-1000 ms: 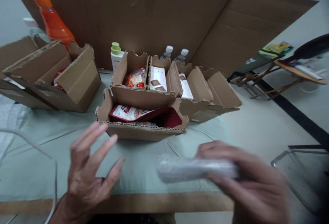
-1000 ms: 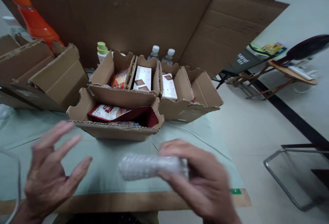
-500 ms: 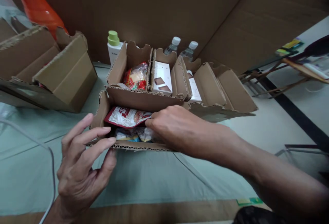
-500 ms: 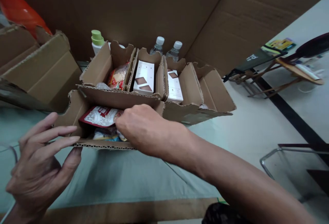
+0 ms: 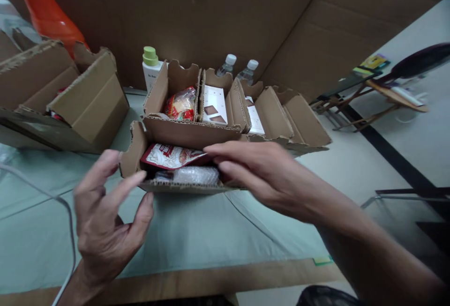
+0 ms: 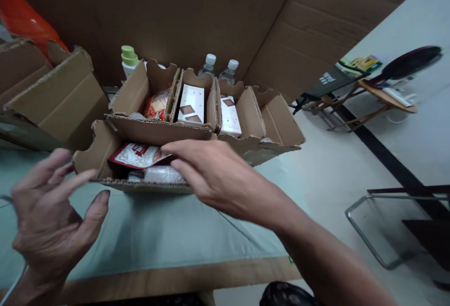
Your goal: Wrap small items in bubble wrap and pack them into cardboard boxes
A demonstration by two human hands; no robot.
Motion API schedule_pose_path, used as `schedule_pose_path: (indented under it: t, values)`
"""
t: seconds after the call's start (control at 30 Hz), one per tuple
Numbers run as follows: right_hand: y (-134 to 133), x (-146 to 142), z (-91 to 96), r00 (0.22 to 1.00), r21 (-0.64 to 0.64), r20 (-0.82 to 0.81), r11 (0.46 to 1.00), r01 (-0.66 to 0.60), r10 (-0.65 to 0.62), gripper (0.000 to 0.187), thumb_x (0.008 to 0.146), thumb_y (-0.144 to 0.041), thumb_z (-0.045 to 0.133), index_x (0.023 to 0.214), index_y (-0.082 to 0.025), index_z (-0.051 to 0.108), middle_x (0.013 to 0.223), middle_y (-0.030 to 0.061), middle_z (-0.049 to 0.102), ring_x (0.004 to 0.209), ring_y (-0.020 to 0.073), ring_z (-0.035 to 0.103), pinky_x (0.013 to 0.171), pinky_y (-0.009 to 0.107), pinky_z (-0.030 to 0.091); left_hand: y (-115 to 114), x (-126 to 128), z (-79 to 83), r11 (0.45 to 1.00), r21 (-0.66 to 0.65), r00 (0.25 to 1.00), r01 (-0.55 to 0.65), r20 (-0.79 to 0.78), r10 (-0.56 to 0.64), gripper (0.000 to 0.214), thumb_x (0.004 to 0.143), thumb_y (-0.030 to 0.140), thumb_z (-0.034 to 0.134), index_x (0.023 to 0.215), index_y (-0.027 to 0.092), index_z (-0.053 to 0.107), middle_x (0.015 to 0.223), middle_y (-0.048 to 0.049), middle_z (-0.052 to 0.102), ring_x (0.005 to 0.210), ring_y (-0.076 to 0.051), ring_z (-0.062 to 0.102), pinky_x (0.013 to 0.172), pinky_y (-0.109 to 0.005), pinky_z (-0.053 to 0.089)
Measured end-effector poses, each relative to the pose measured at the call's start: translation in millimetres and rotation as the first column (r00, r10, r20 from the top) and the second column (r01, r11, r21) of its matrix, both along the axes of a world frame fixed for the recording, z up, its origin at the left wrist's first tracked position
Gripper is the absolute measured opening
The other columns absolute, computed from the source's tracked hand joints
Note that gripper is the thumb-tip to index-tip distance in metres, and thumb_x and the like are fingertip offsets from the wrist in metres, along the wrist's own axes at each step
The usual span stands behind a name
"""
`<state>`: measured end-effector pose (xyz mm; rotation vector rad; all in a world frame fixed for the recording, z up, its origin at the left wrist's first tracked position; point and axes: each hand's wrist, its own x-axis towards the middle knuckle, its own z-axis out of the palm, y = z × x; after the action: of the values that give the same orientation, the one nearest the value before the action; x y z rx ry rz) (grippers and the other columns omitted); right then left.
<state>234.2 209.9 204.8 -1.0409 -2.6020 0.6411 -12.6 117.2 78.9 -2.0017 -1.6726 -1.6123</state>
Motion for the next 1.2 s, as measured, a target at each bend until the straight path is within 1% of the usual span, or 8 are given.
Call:
schedule_pose_path:
  t: [0.07, 0.17, 0.33, 0.43, 0.6, 0.77, 0.97, 1.2]
  values:
    - [-28, 30, 2.9, 0.964, 0.143, -0.143, 0.960, 0.242, -0.222, 0.022, 0.100, -0.026, 0.057, 0.116, -0.027, 0.073, 0.106, 0.0016, 0.079, 0.094, 0.0192, 0.075, 0.084, 0.032, 0.059, -5, 1, -6.4, 0.999, 0.004, 0.991, -0.047, 0.128, 0.046, 0.073, 0.085, 0.012, 0.070, 0.150, 0.037, 0.046, 0.166, 0.0036, 0.030, 0.151, -0.035, 0.036, 0.122, -0.056, 0.040]
    - [-60, 64, -23.1, 0.855, 0.124, -0.269, 0.864, 0.488, -0.444, 0.015, 0.098, -0.026, 0.062, 0.106, -0.026, 0.074, 0.089, 0.0007, 0.079, 0.080, 0.0175, 0.075, 0.074, 0.029, 0.060, -8, 0, -26.1, 0.995, -0.096, 0.941, 0.016, 0.338, 0.018, 0.083, 0.084, 0.020, 0.074, 0.157, 0.035, 0.036, 0.166, -0.0035, 0.032, 0.150, -0.034, 0.036, 0.122, -0.055, 0.039]
    - [-60, 48, -113.3, 0.834, -0.077, -0.247, 0.868, 0.491, -0.494, 0.033, 0.090, -0.034, 0.067, 0.119, -0.018, 0.068, 0.113, 0.0111, 0.076, 0.093, 0.0235, 0.072, 0.081, 0.038, 0.061, 8, 1, -62.9, 0.891, -0.360, 0.787, 0.275, 0.616, 0.006, 0.073, 0.085, 0.031, 0.074, 0.150, 0.023, 0.042, 0.147, -0.0138, 0.054, 0.134, -0.029, 0.055, 0.119, -0.050, 0.039]
    - [-56, 24, -143.1, 0.799, -0.145, -0.279, 0.846, 0.513, -0.533, 0.026, 0.091, -0.035, 0.061, 0.105, -0.016, 0.071, 0.104, 0.0110, 0.075, 0.093, 0.0249, 0.070, 0.083, 0.039, 0.059, 13, 6, -71.9, 0.860, -0.372, 0.751, 0.350, 0.660, -0.019, 0.067, 0.082, 0.037, 0.075, 0.140, 0.017, 0.048, 0.135, -0.0139, 0.061, 0.132, -0.030, 0.055, 0.119, -0.050, 0.038]
    - [-111, 17, -150.3, 0.759, -0.117, -0.349, 0.829, 0.546, -0.549, 0.027, 0.096, -0.036, 0.055, 0.106, -0.017, 0.072, 0.101, 0.0116, 0.073, 0.101, 0.0291, 0.069, 0.088, 0.041, 0.058, -52, 5, -85.3, 0.844, -0.433, 0.756, 0.316, 0.653, 0.052, 0.062, 0.082, 0.044, 0.074, 0.135, 0.018, 0.054, 0.130, -0.0146, 0.063, 0.134, -0.033, 0.054, 0.121, -0.052, 0.034]
    - [-144, -20, -151.8, 0.827, -0.096, -0.411, 0.920, 0.379, -0.384, 0.031, 0.096, -0.031, 0.057, 0.124, -0.021, 0.066, 0.119, 0.0130, 0.071, 0.112, 0.0285, 0.066, 0.096, 0.042, 0.056, -123, -37, -81.5, 0.857, -0.495, 0.717, 0.143, 0.648, 0.255, 0.067, 0.076, 0.049, 0.079, 0.133, 0.022, 0.056, 0.127, -0.0132, 0.065, 0.137, -0.036, 0.051, 0.124, -0.057, 0.028]
    - [-101, -44, -139.2, 0.798, -0.198, -0.423, 0.903, 0.381, -0.430, 0.028, 0.093, -0.041, 0.058, 0.097, -0.017, 0.072, 0.098, 0.0109, 0.074, 0.089, 0.0254, 0.068, 0.076, 0.035, 0.058, -82, -42, -50.9, 0.929, -0.366, 0.768, 0.050, 0.609, 0.199, 0.068, 0.078, 0.047, 0.077, 0.134, 0.017, 0.052, 0.128, -0.0143, 0.063, 0.131, -0.034, 0.055, 0.119, -0.054, 0.036]
    - [-106, -17, -146.2, 0.784, -0.167, -0.366, 0.864, 0.474, -0.501, 0.036, 0.092, -0.050, 0.057, 0.094, -0.016, 0.071, 0.090, 0.0099, 0.074, 0.082, 0.0255, 0.067, 0.073, 0.036, 0.055, -91, -16, -75.3, 0.890, -0.438, 0.755, 0.127, 0.625, 0.200, 0.074, 0.082, 0.047, 0.072, 0.145, 0.017, 0.045, 0.141, -0.0191, 0.058, 0.137, -0.036, 0.051, 0.119, -0.057, 0.035]
